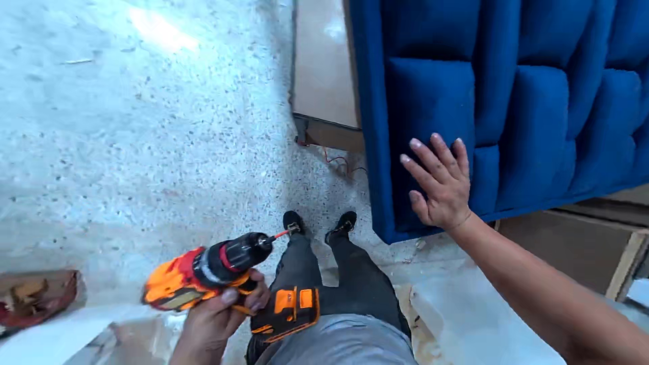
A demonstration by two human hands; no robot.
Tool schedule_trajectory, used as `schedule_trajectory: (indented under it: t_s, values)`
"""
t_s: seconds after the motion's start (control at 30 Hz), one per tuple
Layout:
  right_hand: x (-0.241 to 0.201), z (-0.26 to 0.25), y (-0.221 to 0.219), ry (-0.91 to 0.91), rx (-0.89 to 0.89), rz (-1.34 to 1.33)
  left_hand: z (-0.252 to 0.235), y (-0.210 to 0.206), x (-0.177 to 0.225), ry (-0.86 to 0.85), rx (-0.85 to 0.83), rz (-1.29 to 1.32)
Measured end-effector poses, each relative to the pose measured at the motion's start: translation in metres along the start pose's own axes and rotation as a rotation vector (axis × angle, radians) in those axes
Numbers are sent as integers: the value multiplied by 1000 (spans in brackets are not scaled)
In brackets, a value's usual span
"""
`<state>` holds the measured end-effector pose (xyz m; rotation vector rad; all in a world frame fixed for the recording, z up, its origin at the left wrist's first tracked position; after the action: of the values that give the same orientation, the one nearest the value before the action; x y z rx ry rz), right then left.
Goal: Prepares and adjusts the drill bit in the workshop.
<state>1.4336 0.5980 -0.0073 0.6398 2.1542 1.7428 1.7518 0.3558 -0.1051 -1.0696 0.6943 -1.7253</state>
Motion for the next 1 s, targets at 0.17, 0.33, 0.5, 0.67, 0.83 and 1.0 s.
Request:
schedule_trajectory:
  t_s: [0.17, 0.33, 0.5, 0.67, 0.83, 1.0]
  values:
    - [6, -5, -4, -10, 26, 54, 21, 10, -18, -108, 28, 110]
    - [-64, -1, 24, 19, -47, -99, 60, 73, -39, -256, 178, 213]
    - [-256, 82, -143, 217, -477, -595, 53, 204, -107, -410, 387, 322]
    - [-287, 114, -506, -1, -977, -358, -8, 332, -181, -521, 509, 481]
    - [-335, 81, -749, -77, -1040, -284, -52, 430, -216, -556, 516, 516]
    - [-375, 49, -862, -109, -890, -200, -64, 470, -175, -507, 684, 259]
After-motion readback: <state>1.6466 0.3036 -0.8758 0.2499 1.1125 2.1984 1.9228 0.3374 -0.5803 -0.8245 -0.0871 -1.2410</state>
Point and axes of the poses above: each hand's wrist, its own z-axis away from the middle knuckle, its own y-axis out of the back of the hand, x = y × z, the point moved 10 cm from there along -z, towards the middle knuckle, and after that the axes turned 14 degrees about z, right-handed, at the moved point
